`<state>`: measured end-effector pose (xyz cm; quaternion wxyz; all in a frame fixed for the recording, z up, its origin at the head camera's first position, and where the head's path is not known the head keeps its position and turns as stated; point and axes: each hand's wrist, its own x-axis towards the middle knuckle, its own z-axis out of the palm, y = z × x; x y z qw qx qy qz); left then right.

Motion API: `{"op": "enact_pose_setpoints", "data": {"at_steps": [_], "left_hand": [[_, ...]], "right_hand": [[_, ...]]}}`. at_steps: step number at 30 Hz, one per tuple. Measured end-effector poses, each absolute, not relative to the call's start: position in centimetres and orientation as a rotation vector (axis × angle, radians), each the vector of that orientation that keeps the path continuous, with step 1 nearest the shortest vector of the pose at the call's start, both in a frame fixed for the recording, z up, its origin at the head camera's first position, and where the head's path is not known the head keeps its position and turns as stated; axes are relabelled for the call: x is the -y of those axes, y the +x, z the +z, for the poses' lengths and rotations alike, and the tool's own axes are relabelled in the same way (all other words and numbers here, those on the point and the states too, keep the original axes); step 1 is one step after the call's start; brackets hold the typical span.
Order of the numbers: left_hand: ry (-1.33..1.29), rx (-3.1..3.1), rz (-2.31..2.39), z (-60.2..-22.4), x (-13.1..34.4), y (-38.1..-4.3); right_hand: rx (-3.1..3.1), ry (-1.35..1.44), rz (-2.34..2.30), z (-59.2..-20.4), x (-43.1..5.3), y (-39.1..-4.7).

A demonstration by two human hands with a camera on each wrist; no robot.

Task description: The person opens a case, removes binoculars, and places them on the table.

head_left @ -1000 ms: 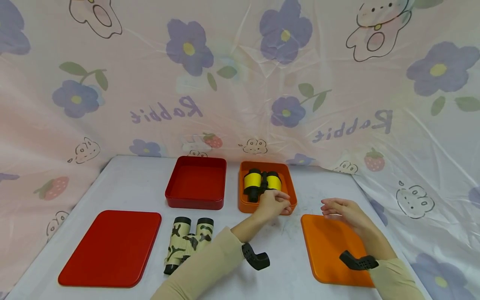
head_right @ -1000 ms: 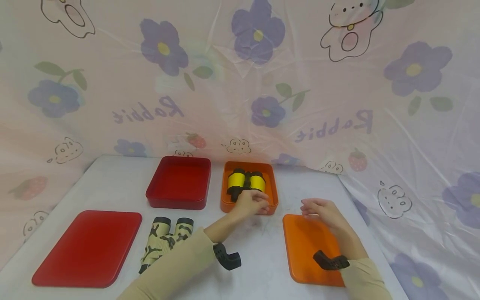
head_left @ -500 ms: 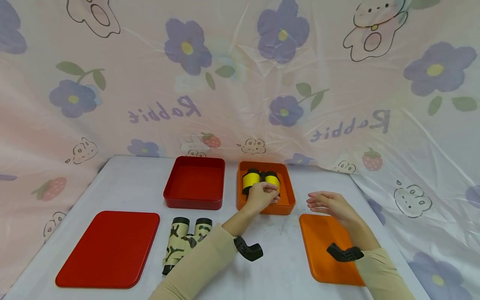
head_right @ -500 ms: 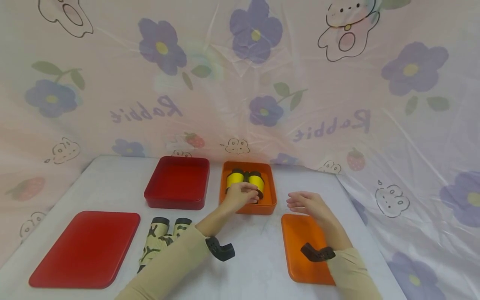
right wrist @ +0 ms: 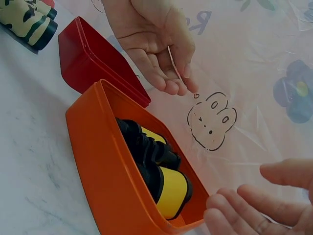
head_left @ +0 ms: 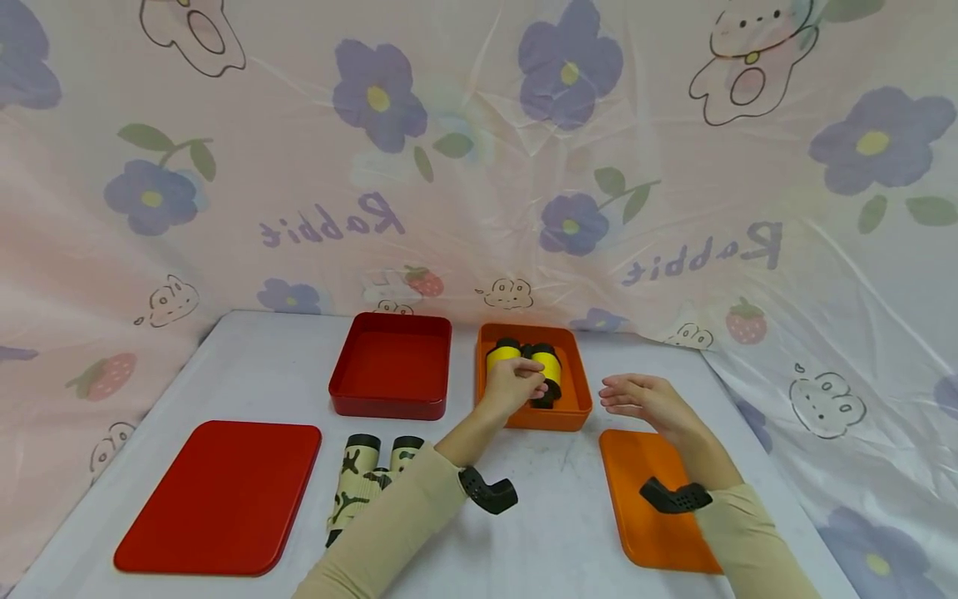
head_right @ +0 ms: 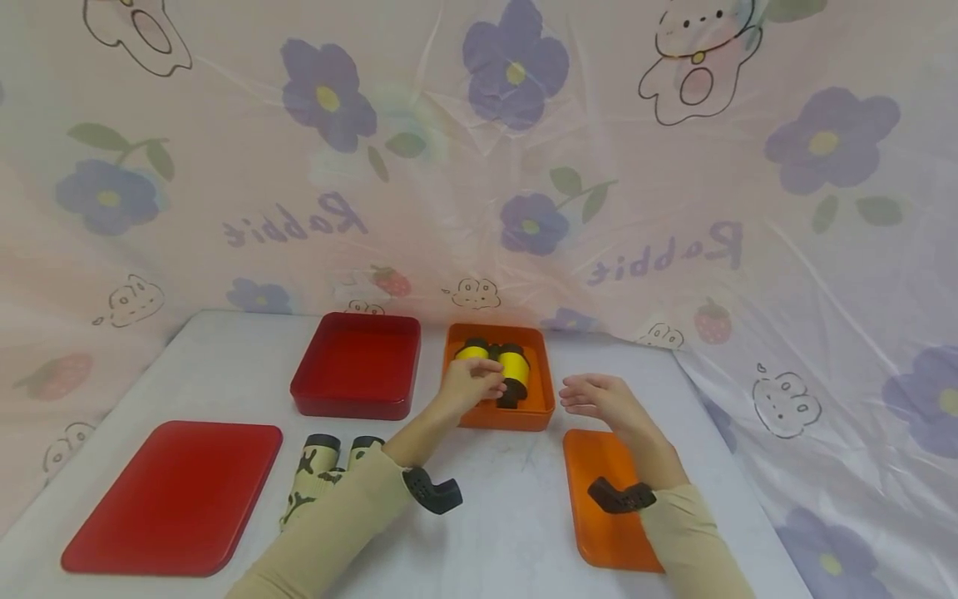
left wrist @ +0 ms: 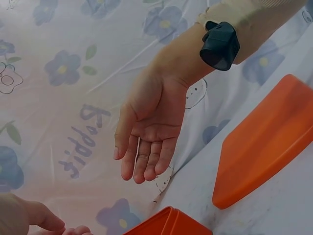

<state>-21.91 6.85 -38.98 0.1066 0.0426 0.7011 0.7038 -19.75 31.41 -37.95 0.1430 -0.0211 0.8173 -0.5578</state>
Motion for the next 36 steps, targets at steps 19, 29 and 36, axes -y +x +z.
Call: {"op": "enact_pose_setpoints", "data": {"at_steps": [19, 29, 36], "left_hand": [[0.099, -2.206, 2.073, -39.7, -5.5, -23.5], [0.009, -2.321, 1.982, -40.1, -4.8, -24.4], [-0.053, -2.364, 1.96, -40.3, -4.5, -24.7]], "right_hand": [[-2.311, -0.072, -1.654, -38.3, -29.2, -21.3], [-2.331, -0.041, -1.616, -38.7, -28.1, -22.2], [-2.347, -0.034, -1.605, -39.2, -27.3, -22.8]]}}
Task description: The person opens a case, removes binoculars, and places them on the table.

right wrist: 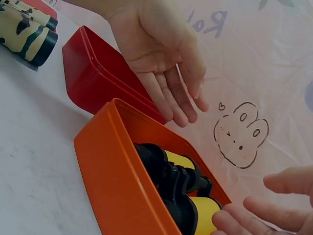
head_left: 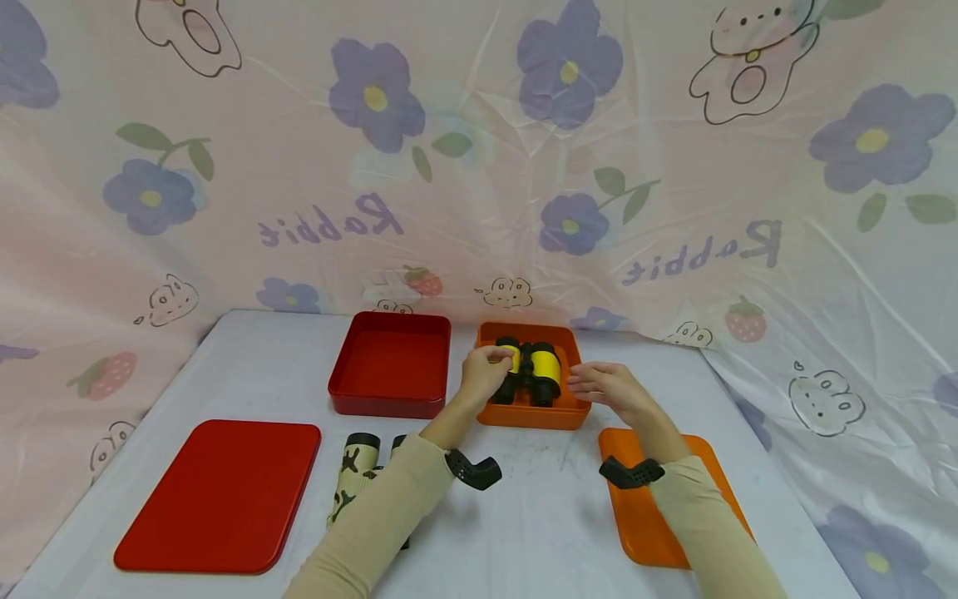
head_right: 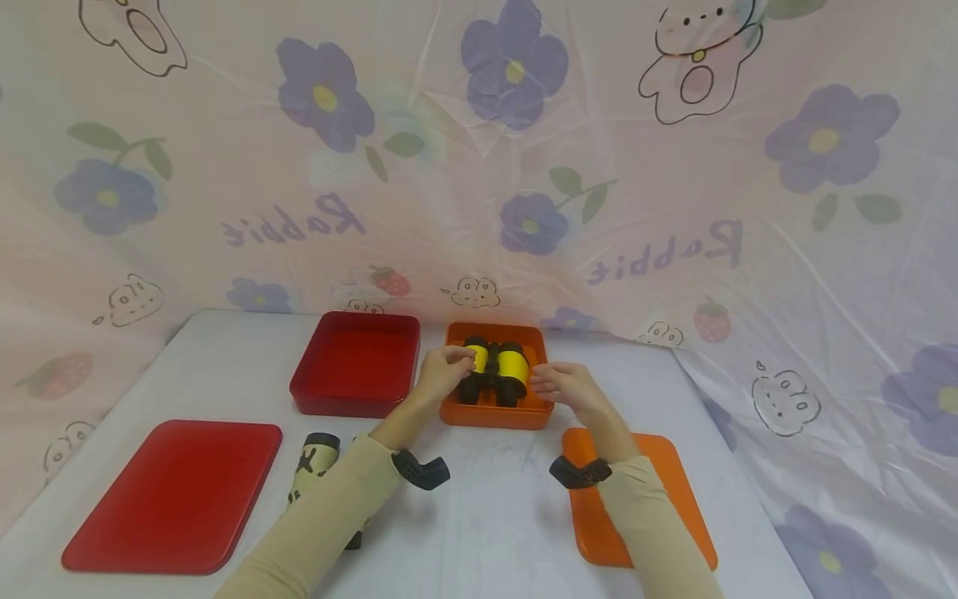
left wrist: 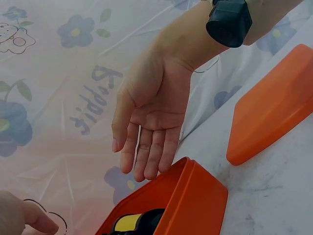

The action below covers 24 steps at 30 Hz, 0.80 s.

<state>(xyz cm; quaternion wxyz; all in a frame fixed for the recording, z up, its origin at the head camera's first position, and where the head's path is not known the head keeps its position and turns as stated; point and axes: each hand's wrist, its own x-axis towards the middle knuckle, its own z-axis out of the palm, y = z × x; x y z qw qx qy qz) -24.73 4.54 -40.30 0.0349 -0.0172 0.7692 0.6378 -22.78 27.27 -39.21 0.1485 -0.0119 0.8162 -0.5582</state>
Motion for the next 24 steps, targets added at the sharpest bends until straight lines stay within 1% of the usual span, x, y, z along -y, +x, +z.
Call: {"op": "enact_pose_setpoints", "data": {"at_steps": [8, 24], "left_hand": [[-0.069, -2.385, 1.958, -40.9, -4.5, -24.9], [-0.156, -2.344, 1.971, -42.0, -5.5, -25.4]], "right_hand": [[-2.295, 0.032, -1.666, -39.6, -26.0, -23.4], [-2.251, 0.259, -1.764, -40.8, -24.4, -24.6]]}}
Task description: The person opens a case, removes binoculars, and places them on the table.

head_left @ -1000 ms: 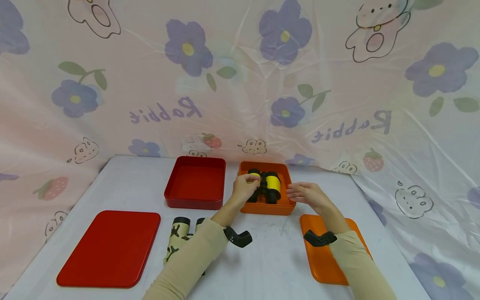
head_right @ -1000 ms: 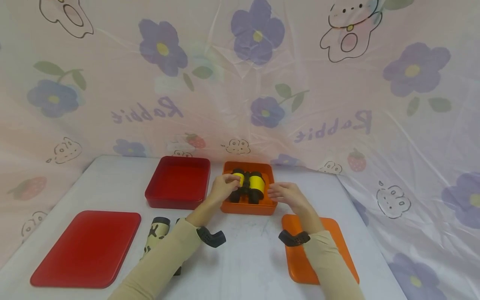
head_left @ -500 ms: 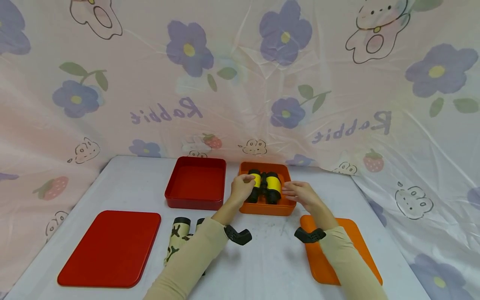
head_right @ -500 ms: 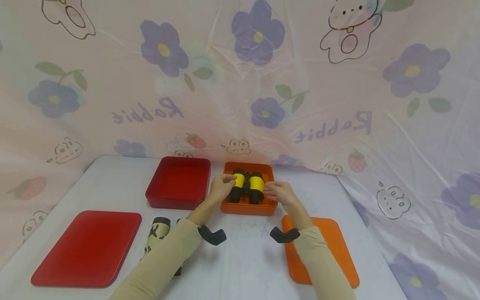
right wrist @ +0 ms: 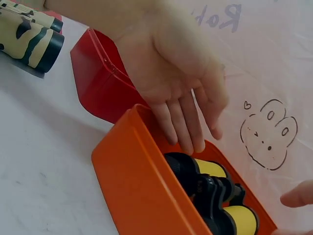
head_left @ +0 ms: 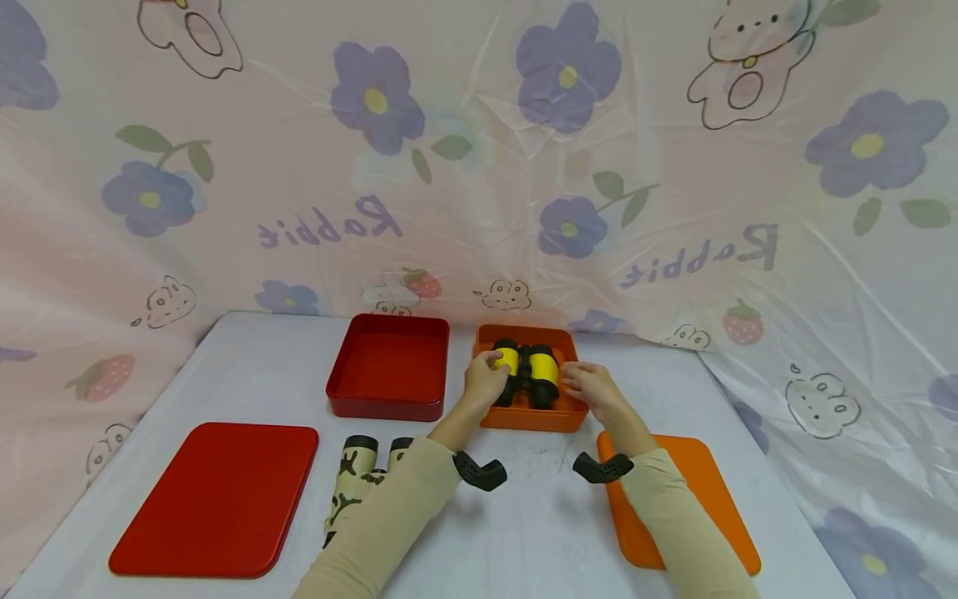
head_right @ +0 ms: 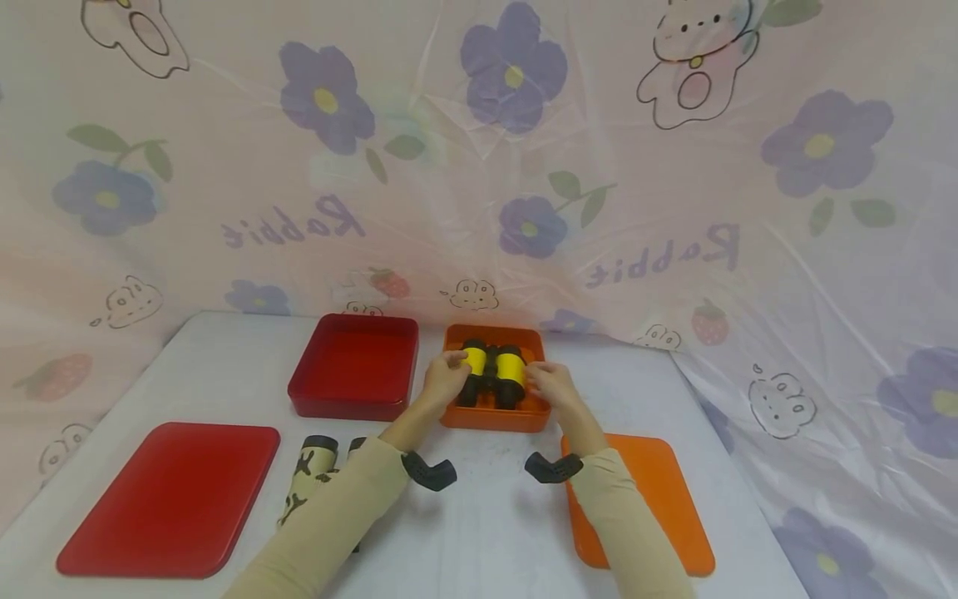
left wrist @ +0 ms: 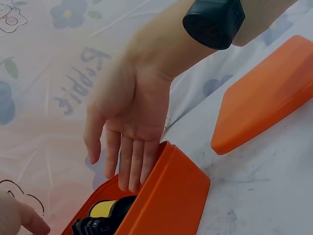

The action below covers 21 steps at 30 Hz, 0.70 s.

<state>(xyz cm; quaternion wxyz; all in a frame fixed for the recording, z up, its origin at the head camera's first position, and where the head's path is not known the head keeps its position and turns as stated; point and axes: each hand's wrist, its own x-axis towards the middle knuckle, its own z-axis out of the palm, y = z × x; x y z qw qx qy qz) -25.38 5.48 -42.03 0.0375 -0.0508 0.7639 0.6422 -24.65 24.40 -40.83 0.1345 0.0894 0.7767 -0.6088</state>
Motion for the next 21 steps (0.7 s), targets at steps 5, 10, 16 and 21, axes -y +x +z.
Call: {"op": "enact_pose_setpoints", "data": {"at_steps": [5, 10, 16, 21], "left_hand": [[-0.17, -2.388, 1.988, -42.4, -6.1, -25.4], [-0.155, -2.38, 2.036, -42.6, -6.9, -25.5], [-0.166, -2.369, 2.045, -43.1, -7.3, -25.8], [-0.159, -2.383, 1.998, -43.3, -7.3, -26.1]], "right_hand": [[-2.232, 0.292, -1.759, -41.4, -23.7, -25.1], [-2.25, 0.346, -1.735, -41.8, -23.2, -25.4], [-2.236, 0.427, -1.756, -42.0, -22.7, -25.6], [-2.207, 0.471, -1.812, -42.2, -22.4, -25.8]]}}
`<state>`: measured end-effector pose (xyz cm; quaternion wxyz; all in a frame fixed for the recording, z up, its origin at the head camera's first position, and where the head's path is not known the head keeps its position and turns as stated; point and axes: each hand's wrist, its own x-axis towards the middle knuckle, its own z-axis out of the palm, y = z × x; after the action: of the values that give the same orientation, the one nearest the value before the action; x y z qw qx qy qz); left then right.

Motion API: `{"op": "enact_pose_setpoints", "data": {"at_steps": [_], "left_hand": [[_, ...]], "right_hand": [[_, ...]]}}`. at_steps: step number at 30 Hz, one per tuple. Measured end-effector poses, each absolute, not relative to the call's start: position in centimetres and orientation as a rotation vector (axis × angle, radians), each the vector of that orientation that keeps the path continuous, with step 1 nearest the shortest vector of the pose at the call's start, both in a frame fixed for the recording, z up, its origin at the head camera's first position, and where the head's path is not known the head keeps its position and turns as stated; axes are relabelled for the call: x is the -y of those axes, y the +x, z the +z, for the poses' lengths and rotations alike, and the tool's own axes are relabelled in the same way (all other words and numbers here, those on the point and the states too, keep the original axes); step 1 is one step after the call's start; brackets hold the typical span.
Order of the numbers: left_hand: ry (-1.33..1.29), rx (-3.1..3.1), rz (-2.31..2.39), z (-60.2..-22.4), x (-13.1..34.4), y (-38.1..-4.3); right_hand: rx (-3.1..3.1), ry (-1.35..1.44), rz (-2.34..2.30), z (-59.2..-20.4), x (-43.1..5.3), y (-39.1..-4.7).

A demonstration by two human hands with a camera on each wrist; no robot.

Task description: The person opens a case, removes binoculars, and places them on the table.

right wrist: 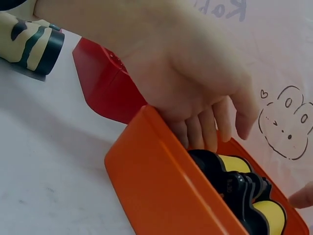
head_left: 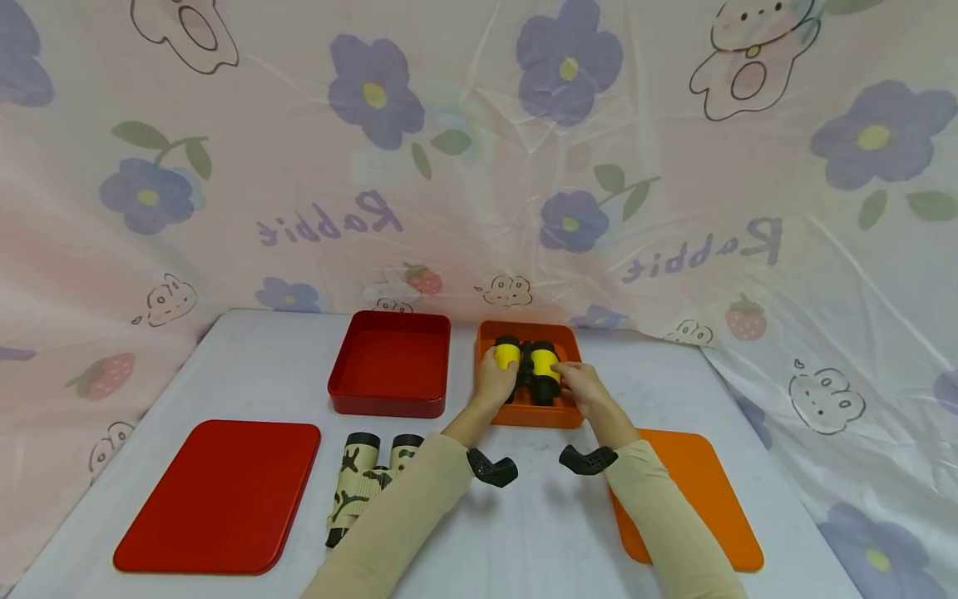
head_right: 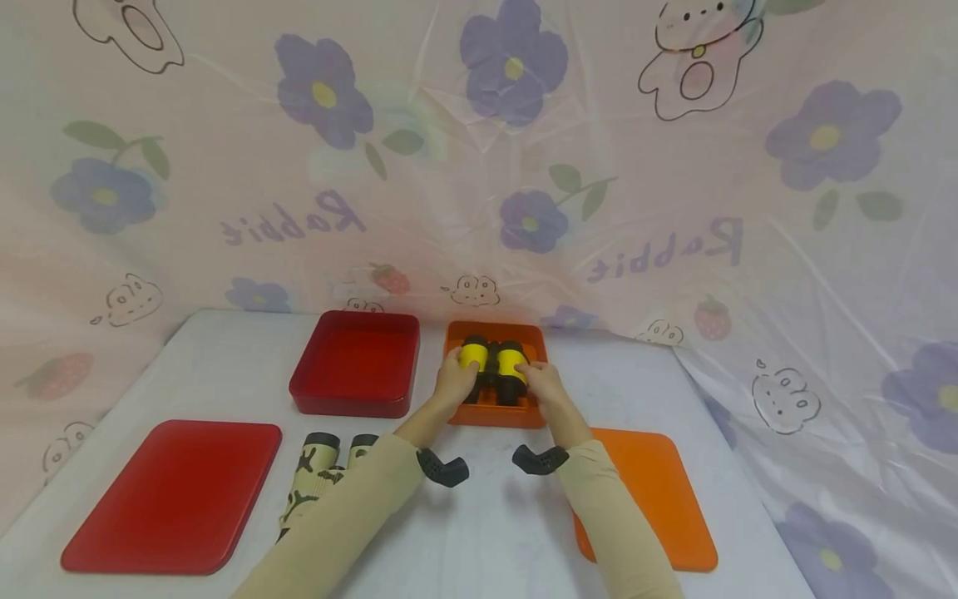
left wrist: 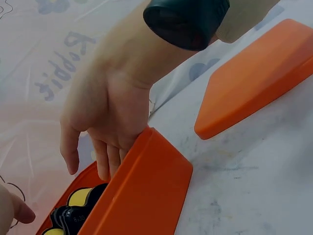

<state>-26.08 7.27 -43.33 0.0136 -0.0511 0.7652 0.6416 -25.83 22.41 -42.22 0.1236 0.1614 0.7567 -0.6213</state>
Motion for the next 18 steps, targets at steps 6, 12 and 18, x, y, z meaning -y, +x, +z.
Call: {"op": "enact_pose_setpoints", "data": {"at_steps": [6, 12, 18], "left_hand": [[-0.139, -2.397, 1.908, -43.83, -7.25, -26.38], [-0.128, -2.435, 1.825, -43.92, -7.15, -26.52], [-0.156, -2.493, 1.738, -43.53, -7.13, -26.34]], "right_hand": [[-2.173, 0.525, -1.814, -42.68, -22.49, -26.27], [-2.17, 0.558, -1.797, -42.98, -22.49, -26.52], [-2.145, 0.555, -1.807, -42.99, -22.53, -26.55]]}}
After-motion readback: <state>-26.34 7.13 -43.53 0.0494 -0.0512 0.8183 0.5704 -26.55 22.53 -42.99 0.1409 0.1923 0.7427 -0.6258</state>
